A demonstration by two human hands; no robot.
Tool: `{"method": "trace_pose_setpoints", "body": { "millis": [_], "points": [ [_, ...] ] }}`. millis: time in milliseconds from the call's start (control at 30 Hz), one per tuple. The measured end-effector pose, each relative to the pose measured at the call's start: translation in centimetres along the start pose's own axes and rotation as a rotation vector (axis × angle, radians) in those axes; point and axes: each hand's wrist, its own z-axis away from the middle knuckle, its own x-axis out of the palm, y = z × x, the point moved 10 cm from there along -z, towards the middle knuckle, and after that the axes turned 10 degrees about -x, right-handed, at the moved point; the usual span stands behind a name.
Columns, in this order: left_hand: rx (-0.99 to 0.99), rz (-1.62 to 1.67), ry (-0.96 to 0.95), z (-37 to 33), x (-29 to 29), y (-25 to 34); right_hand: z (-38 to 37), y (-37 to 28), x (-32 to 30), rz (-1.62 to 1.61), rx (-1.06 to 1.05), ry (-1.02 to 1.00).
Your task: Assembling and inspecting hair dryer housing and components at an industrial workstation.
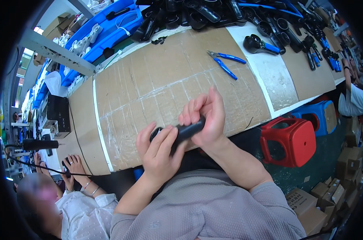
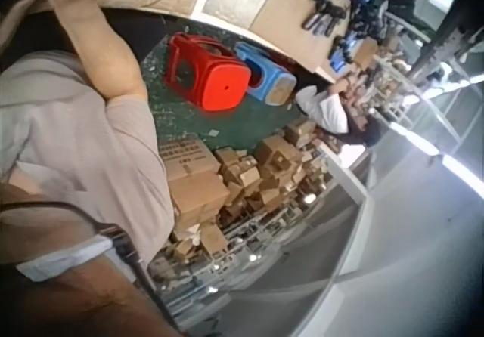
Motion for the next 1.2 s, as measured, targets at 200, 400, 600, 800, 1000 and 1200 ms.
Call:
{"method": "trace_pose_setpoints", "body": {
  "millis": [200, 400, 600, 800, 1000, 1200],
  "points": [
    [-0.143, 0.816, -0.206, -2.2, -4.9, 1.5, 8.8, -2.2, 10.2, 0.230, -0.269, -0.789],
    [-0.022, 1.125, -0.334, -1.6, -4.6, 3.0, 15.7, -1.7, 14.2, 0.420, -0.176, -1.154],
    [0.184, 1.248, -0.426, -0.4, -4.5, 4.5, 16.3, 1.5, 12.9, 0.609, 0.180, -1.175],
    [0.289, 1.127, -0.267, -2.5, -5.8, 6.7, 13.5, -3.2, 15.6, 0.374, -0.419, -1.097],
    [-0.112, 0.901, -0.221, -4.2, -4.1, 0.0, 8.1, -3.6, 13.6, 0.320, -0.221, -0.944],
    [-0.719, 1.068, -0.347, -2.5, 1.0, -7.7, 5.3, -7.4, 13.5, 0.111, -0.282, -0.900]
  ]
}}
